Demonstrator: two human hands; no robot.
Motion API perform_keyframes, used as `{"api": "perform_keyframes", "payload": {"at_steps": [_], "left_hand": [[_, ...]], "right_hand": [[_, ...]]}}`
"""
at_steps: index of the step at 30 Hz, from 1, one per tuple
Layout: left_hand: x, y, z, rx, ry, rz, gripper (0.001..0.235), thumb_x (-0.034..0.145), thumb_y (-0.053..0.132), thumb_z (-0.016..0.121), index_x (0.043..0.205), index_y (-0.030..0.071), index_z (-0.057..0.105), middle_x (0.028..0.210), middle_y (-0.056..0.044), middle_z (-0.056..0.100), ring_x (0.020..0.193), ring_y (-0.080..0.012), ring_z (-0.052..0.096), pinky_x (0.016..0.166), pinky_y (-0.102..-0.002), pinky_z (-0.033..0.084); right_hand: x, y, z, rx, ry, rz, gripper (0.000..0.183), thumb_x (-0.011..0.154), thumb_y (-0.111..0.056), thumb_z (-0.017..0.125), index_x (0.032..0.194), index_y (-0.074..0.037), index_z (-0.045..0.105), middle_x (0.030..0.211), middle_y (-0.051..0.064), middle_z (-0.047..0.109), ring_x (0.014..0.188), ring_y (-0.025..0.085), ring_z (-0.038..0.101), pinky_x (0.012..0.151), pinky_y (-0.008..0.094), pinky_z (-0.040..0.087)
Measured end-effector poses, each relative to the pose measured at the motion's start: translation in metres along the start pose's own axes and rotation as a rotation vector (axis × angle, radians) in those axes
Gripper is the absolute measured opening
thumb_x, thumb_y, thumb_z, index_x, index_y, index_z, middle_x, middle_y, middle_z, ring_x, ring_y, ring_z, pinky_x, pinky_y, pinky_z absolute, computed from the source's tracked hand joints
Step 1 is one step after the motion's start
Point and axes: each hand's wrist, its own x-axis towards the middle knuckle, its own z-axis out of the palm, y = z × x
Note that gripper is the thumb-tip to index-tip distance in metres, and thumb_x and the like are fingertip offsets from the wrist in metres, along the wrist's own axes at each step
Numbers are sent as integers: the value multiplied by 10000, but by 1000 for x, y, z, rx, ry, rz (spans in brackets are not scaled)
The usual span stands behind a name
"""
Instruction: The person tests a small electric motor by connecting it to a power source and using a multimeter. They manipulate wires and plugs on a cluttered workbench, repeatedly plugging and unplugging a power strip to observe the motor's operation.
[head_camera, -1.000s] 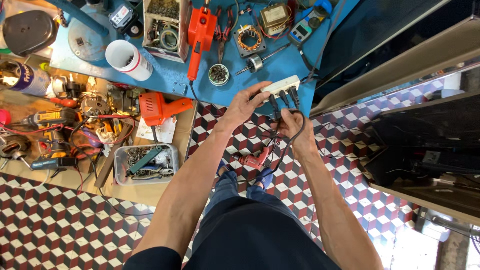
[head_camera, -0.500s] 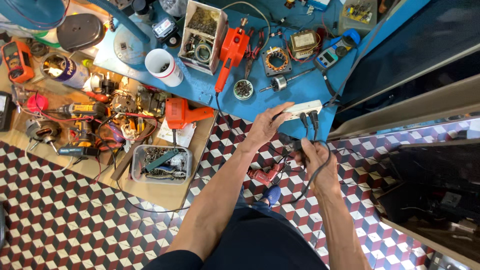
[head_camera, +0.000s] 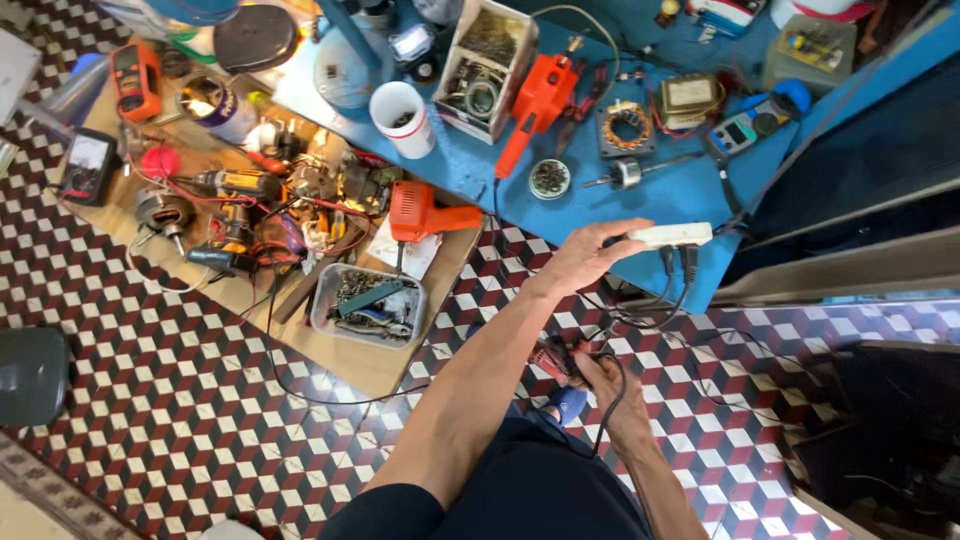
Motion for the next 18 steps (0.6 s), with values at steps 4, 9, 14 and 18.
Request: {"api": "perform_keyframes", "payload": {"at_steps": [4, 9, 14, 18], "left_hand": [[13, -11, 2, 10, -11, 33, 480, 990, 463, 637, 1371, 174, 676, 1188, -56, 741, 1026, -194, 654, 886, -329, 516], [20, -24, 5, -285, 21, -24, 486, 967, 377, 687, 1353, 84, 662, 999, -28, 695, 897, -93, 621, 791, -267, 539], [19, -22, 10, -328, 83, -95, 464, 980, 370, 689, 1314, 49, 704, 943, -6, 699, 834, -87, 602, 776, -261, 541], [20, -19, 11, -326, 106, -115, 459, 973, 370, 674, 1310, 61, 715, 935, 17, 703, 837, -55, 624, 796, -256, 574]], "right_hand": [[-2, -34, -4, -304, 182, -522, 336, 981, -245, 644, 1108, 58, 715, 1001, 127, 745, 864, 167, 704, 726, 310, 561], [-4, -83, -14, -252, 569, -558, 296, 1022, -225, 630, 1130, 46, 682, 909, 131, 742, 808, 168, 700, 713, 303, 555], [24, -116, -15, -79, 611, -529, 298, 1054, -227, 592, 1174, 39, 651, 878, 111, 745, 757, 150, 739, 705, 272, 585], [44, -121, -8, -157, 619, -520, 324, 1037, -223, 600, 1185, 56, 672, 878, 135, 757, 786, 174, 774, 701, 282, 612]]}}
